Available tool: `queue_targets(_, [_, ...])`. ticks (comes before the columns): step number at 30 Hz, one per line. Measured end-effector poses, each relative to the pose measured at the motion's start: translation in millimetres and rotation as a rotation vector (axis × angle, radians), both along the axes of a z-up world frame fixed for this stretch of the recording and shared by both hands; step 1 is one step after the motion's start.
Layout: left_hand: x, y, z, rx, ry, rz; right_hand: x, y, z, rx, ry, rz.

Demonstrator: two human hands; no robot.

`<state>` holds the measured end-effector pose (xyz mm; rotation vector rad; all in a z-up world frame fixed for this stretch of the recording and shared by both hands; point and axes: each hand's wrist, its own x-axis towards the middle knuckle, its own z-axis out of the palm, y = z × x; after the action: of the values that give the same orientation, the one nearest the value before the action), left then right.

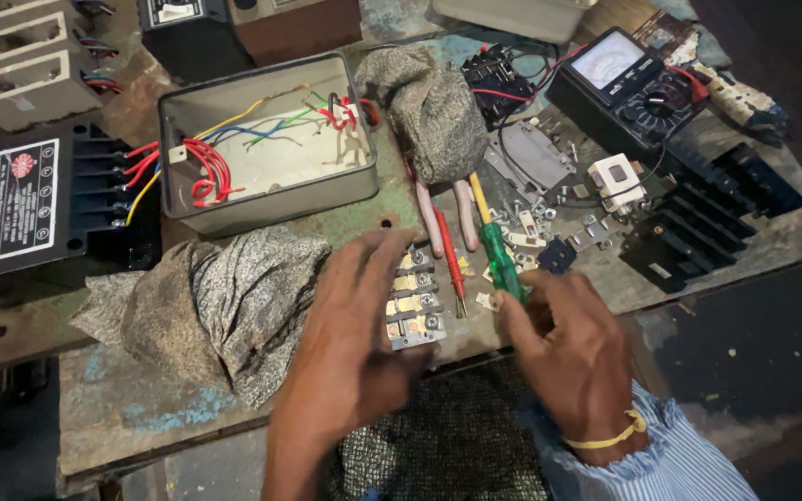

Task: The person handles electrical contactor parts on a workbench, wipes a component with a cloth, and fits metal contacts and springs into the switch block assembly by hand.

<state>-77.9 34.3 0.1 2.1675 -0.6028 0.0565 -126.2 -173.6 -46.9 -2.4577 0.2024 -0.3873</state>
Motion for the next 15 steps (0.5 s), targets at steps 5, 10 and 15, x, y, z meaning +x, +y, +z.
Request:
queue_targets(5, [-1.6,1.9,-2.0,0.009,-0.001,0.027,1.0,-2.2,2.0,-0.006,-0.055,-0.003])
queue_targets(10, [-2.6,1.6,-4.3,-0.014,-0.030,0.019,0.9,-1.5,1.7,-0.063,-0.076,-0.066])
queue_targets(15, [-1.9,-4.9,-2.3,0.013,-0.014,0.029,2.1,-1.5,1.3,-0.031,-0.147,-0.103])
